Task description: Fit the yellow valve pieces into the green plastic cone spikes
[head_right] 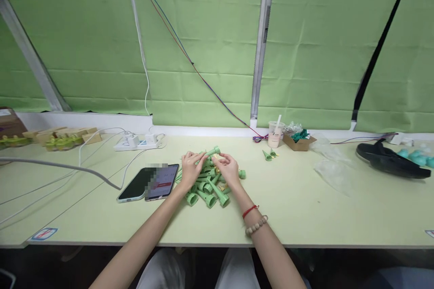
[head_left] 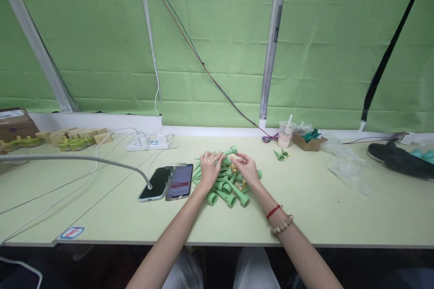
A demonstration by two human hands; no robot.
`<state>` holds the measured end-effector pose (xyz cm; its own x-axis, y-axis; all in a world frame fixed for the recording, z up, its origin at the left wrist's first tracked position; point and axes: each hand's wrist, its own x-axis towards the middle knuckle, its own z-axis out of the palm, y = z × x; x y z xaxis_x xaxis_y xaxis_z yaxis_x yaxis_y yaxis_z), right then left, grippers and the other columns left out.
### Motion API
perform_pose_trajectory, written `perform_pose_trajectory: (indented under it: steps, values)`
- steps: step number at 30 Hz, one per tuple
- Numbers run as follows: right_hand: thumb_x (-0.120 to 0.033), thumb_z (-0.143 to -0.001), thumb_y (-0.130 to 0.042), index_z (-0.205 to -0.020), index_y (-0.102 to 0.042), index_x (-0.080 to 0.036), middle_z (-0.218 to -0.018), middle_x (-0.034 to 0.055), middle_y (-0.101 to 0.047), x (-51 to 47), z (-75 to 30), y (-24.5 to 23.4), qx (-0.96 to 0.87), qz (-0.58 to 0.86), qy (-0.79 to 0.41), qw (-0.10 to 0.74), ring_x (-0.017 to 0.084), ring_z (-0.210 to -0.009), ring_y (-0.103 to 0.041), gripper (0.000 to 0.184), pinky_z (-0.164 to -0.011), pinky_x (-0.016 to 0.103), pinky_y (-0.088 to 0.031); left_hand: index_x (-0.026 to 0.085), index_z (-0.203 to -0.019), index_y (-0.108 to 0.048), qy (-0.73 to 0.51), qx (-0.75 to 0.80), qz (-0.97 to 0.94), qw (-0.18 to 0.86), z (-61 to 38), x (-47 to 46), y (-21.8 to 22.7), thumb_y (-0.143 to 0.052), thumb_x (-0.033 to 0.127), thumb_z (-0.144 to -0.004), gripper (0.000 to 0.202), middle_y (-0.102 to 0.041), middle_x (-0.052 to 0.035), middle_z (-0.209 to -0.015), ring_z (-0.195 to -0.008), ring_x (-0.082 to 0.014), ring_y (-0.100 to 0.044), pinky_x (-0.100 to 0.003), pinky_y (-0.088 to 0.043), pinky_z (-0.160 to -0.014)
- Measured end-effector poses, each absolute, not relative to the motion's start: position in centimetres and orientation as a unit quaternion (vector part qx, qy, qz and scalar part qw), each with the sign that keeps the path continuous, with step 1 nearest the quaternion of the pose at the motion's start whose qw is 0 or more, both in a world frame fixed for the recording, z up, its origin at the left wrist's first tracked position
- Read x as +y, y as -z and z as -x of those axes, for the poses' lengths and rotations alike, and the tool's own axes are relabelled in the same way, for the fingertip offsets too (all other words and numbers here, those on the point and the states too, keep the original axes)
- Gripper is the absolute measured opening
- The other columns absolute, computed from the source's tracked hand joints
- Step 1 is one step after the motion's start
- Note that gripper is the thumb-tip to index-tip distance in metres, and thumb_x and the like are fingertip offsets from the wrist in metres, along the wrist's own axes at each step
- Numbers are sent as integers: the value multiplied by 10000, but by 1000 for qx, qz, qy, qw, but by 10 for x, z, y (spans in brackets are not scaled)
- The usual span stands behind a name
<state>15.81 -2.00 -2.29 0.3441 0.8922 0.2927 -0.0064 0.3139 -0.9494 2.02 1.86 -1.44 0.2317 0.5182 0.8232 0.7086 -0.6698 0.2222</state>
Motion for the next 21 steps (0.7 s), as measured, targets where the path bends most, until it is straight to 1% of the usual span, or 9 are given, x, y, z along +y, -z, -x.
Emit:
perform_pose_trajectory:
  steps: [2, 3, 5, 8, 10, 13, 15, 18, 21]
  values:
    - [-451, -601, -658, -819, -627, -153, -691, 40, -643, -20, -156, 21, -442, 458, -422, 646, 107, -536, -555, 371, -555, 237, -469, 227, -912, -662, 482, -393, 777, 101, -19, 20, 14, -481, 337, -823, 229, -676, -24, -744, -737, -190, -458, -337, -286, -686]
    - [-452, -599, -659, -780, -638, -154, -698, 46, -650, -21, -156, 21, -437, 448, -445, 640, 105, -539, -562, 349, -564, 233, -473, 230, -917, -661, 480, -389, 780, 102, -19, 20, 13, -484, 337, -822, 228, -676, -23, -746, -742, -189, -459, -337, -286, -689]
    - [-423, -571, -687, -739, -646, -159, -695, 45, -655, -21, -155, 21, -430, 440, -451, 647, 108, -559, -576, 316, -581, 230, -478, 235, -919, -661, 475, -381, 786, 104, -19, 18, 12, -481, 345, -822, 232, -677, -22, -751, -753, -191, -462, -339, -285, -698]
    - [-373, -551, -698, -724, -638, -154, -672, 39, -648, -20, -156, 23, -429, 461, -396, 669, 121, -577, -578, 285, -590, 243, -479, 239, -908, -663, 463, -374, 796, 111, -21, 14, 11, -471, 367, -824, 245, -680, -21, -739, -756, -194, -464, -348, -275, -706]
    - [-342, -566, -674, -692, -621, -155, -647, 32, -635, -19, -157, 26, -450, 482, -323, 679, 128, -568, -564, 231, -575, 253, -473, 240, -899, -662, 450, -372, 803, 118, -22, 10, 11, -464, 368, -828, 247, -683, -22, -731, -759, -198, -465, -357, -267, -713]
    - [-283, -594, -619, -642, -590, -172, -591, 12, -605, -20, -159, 28, -494, 512, -202, 673, 131, -539, -532, 125, -531, 247, -452, 241, -866, -664, 440, -367, 809, 131, -23, 9, 11, -455, 357, -833, 241, -683, -23, -714, -765, -203, -467, -365, -261, -721]
    - [-260, -602, -592, -623, -577, -181, -576, 6, -594, -21, -161, 29, -511, 529, -150, 660, 128, -519, -510, 84, -505, 240, -431, 235, -822, -668, 457, -380, 792, 138, -20, 13, 11, -451, 354, -835, 248, -680, -25, -691, -751, -203, -464, -360, -266, -710]
    - [-261, -616, -573, -637, -594, -181, -595, 13, -607, -21, -168, 29, -504, 555, -118, 651, 135, -520, -509, 85, -515, 248, -423, 223, -816, -673, 528, -437, 716, 133, -12, 22, 9, -465, 365, -824, 252, -678, -32, -680, -734, -206, -456, -354, -283, -690]
    - [-305, -629, -576, -734, -650, -192, -653, 28, -641, -19, -177, 31, -482, 604, -111, 625, 160, -570, -550, 171, -586, 282, -443, 214, -851, -675, 590, -467, 649, 109, -6, 29, 8, -500, 370, -800, 240, -682, -40, -723, -776, -219, -451, -362, -309, -718]
